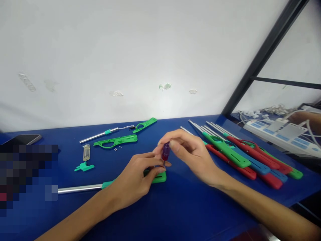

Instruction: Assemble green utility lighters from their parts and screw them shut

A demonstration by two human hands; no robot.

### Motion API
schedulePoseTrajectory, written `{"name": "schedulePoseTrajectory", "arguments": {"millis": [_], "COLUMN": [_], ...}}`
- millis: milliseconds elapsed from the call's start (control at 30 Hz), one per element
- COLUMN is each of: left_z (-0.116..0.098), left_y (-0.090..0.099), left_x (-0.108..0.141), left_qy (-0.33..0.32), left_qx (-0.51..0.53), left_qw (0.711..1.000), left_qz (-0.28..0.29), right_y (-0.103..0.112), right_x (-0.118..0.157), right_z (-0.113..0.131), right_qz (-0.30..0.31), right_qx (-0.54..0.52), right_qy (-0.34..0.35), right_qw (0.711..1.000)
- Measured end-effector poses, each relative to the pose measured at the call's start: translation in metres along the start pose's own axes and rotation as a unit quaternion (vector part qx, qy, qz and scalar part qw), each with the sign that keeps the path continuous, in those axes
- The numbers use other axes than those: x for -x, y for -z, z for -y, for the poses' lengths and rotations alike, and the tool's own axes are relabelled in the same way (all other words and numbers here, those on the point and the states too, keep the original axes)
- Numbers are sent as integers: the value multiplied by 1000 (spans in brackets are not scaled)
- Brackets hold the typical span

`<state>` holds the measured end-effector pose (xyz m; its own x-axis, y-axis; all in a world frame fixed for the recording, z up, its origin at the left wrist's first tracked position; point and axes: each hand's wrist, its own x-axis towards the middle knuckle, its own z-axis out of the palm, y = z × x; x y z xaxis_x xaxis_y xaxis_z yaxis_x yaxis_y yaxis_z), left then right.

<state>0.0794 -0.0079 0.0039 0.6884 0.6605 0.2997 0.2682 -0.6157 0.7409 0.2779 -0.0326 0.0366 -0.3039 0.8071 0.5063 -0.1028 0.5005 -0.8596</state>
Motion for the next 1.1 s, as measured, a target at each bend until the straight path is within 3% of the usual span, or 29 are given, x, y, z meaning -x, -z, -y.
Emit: {"name": "schedulePoseTrajectory", "arguments": {"millis": [267,533,833,1100], "left_z": [-3,-3,-6,-5], "left_y": [-1,-1,-1,-2], "left_x": [0,1,0,1], "left_qy": [18,44,49,56], "left_qx": [-10,-17,-20,-21], "left_qw": [1000,999,999,998], "left_qz": [-1,0,8,-1], "right_y": [1,5,4,9], "right_x": [-3,-3,-5,-3], "right_z": [-5,-2,-10,-5], "right_qz": [-24,46,-5,68], "right_qx": [-37,-31,-75,-65], "right_qy": [-38,-56,-35,-55], "right_qw": [998,997,997,994]}}
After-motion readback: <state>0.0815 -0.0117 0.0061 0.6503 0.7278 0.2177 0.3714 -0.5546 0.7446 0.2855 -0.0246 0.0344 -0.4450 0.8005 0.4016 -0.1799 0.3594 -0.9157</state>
